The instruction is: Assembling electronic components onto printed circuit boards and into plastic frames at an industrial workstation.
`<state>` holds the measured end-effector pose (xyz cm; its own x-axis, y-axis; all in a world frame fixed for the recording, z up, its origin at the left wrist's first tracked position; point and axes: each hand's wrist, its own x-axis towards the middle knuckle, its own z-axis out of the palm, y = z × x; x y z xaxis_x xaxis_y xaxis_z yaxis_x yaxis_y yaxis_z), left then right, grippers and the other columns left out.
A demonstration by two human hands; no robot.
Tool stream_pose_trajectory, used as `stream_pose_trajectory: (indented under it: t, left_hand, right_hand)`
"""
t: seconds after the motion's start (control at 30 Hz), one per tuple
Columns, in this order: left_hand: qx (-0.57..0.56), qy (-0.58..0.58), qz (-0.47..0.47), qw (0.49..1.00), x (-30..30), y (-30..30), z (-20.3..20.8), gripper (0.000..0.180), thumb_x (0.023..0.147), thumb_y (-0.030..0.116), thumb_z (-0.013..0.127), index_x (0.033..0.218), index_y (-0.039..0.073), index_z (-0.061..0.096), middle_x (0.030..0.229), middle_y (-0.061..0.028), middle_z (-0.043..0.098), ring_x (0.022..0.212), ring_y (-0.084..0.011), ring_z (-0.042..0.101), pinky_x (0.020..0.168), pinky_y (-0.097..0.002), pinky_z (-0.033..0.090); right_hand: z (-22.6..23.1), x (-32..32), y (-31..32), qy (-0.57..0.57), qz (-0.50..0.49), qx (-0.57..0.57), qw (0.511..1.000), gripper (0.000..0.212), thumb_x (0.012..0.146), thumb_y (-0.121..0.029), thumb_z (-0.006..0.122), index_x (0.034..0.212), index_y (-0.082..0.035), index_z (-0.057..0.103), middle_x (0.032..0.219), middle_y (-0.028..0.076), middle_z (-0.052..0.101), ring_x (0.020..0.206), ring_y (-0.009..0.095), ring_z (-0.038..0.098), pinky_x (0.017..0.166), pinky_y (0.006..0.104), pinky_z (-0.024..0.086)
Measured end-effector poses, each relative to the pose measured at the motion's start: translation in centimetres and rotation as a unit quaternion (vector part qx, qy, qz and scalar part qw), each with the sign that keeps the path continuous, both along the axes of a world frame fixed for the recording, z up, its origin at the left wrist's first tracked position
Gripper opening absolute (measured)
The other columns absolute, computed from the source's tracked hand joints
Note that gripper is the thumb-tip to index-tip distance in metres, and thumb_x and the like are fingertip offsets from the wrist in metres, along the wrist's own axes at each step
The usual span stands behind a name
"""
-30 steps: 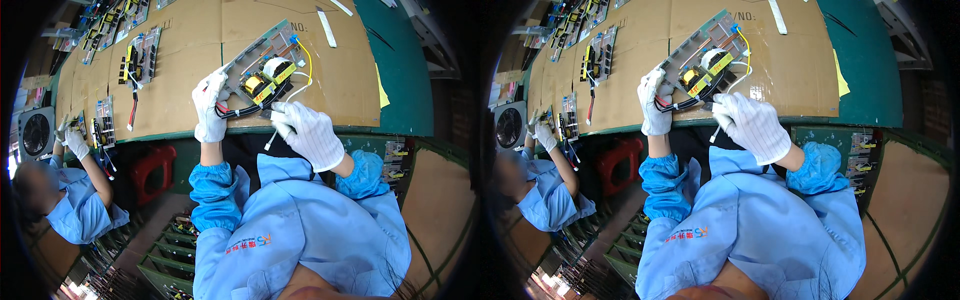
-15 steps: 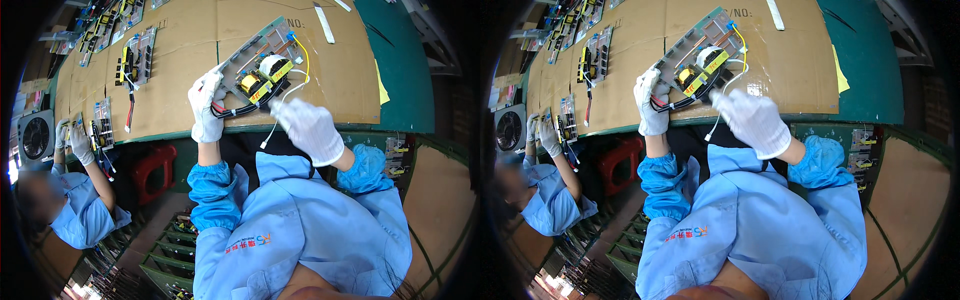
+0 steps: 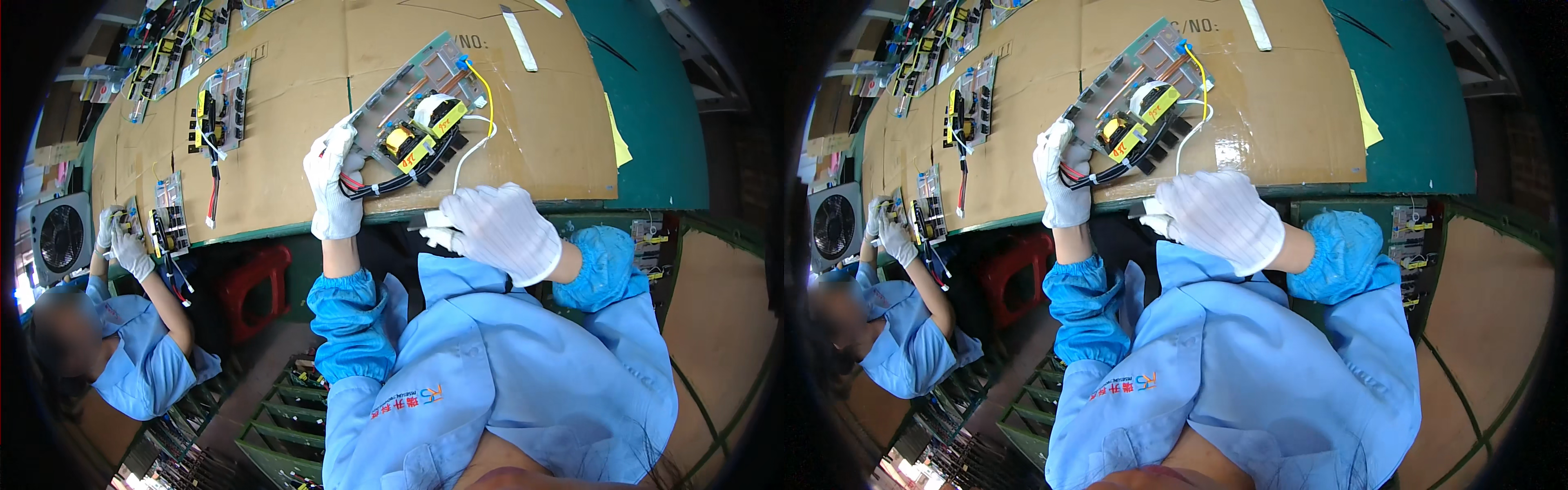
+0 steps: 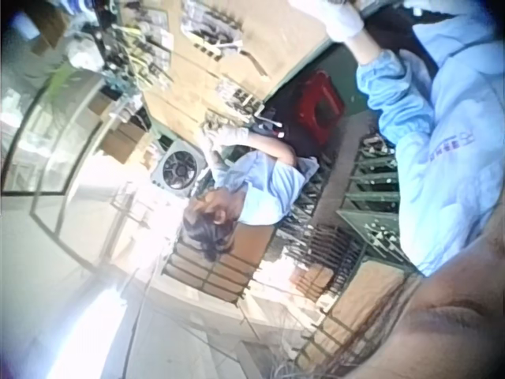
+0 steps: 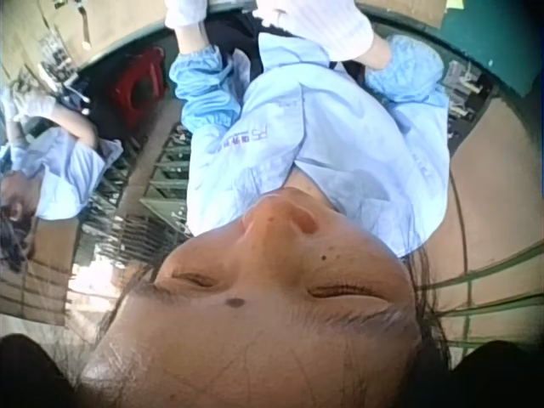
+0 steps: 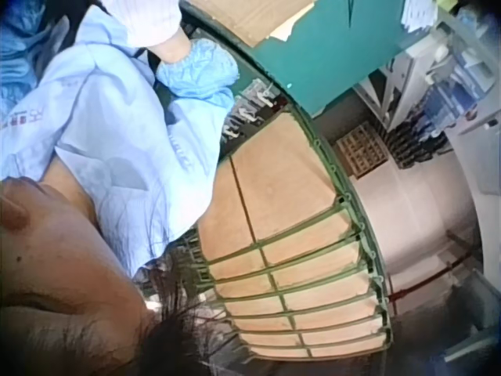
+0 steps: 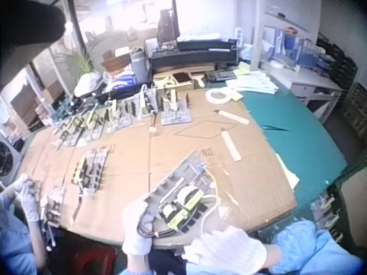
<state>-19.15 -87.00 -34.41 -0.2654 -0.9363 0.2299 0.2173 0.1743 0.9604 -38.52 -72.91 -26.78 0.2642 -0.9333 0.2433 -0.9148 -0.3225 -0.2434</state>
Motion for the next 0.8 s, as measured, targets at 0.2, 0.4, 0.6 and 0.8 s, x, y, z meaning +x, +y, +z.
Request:
stream_pose_trajectory:
  t: [0.2, 0.4, 0.6, 0.8]
  left_hand:
    - [-0.029, -0.006, 0.01, 1.0, -0.2, 0.1, 0.2, 0.029, 0.089, 0.002, 0.054, 0.118, 0.0, 0.059, 0.119, -0.0131, 0.057, 0.114, -0.025, 0.055, 0.1, -0.0369, 0.042]
    - [-0.01, -0.017, 0.013, 1.0, -0.1, 0.2, 0.6, 0.028, 0.099, 0.019, 0.046, 0.114, -0.001, 0.059, 0.119, -0.0106, 0.055, 0.116, -0.0208, 0.053, 0.104, -0.0355, 0.038]
    - [0.044, 0.017, 0.011, 0.999, -0.3, 0.3, 1.2, 0.028, 0.1, 0.018, 0.045, 0.115, -0.001, 0.058, 0.12, -0.0106, 0.055, 0.116, -0.0209, 0.053, 0.104, -0.0355, 0.039]
    - [-0.234, -0.125, 0.083, 0.961, -0.2, -0.4, -0.2, 0.025, 0.091, 0.002, 0.054, 0.114, 0.002, 0.063, 0.114, -0.0124, 0.061, 0.101, -0.0197, 0.06, 0.09, -0.0321, 0.048]
  right_hand:
    - [1.4, -2.5, 1.9, -0.133, -0.045, 0.069, 0.988, 0.031, 0.081, -0.041, 0.073, 0.081, -0.01, 0.067, 0.07, 0.006, 0.063, 0.062, 0.026, 0.064, 0.053, 0.0362, 0.05]
    - [-1.2, -4.9, 0.2, 0.019, -0.17, -0.076, 0.982, 0.033, 0.088, -0.028, 0.068, 0.115, -0.01, 0.065, 0.073, 0.004, 0.059, 0.062, 0.019, 0.062, 0.049, 0.0317, 0.046]
    - [-1.3, -3.6, -1.3, 0.005, -0.039, -0.042, 0.998, 0.034, 0.089, -0.028, 0.065, 0.118, -0.012, 0.064, 0.075, 0.003, 0.056, 0.061, 0.017, 0.059, 0.051, 0.0289, 0.045]
    - [-1.2, -2.8, -0.9, -0.111, 0.003, -0.049, 0.993, 0.043, 0.087, -0.022, 0.063, 0.128, -0.012, 0.059, 0.068, 0.002, 0.057, 0.059, 0.02, 0.058, 0.053, 0.0337, 0.046]
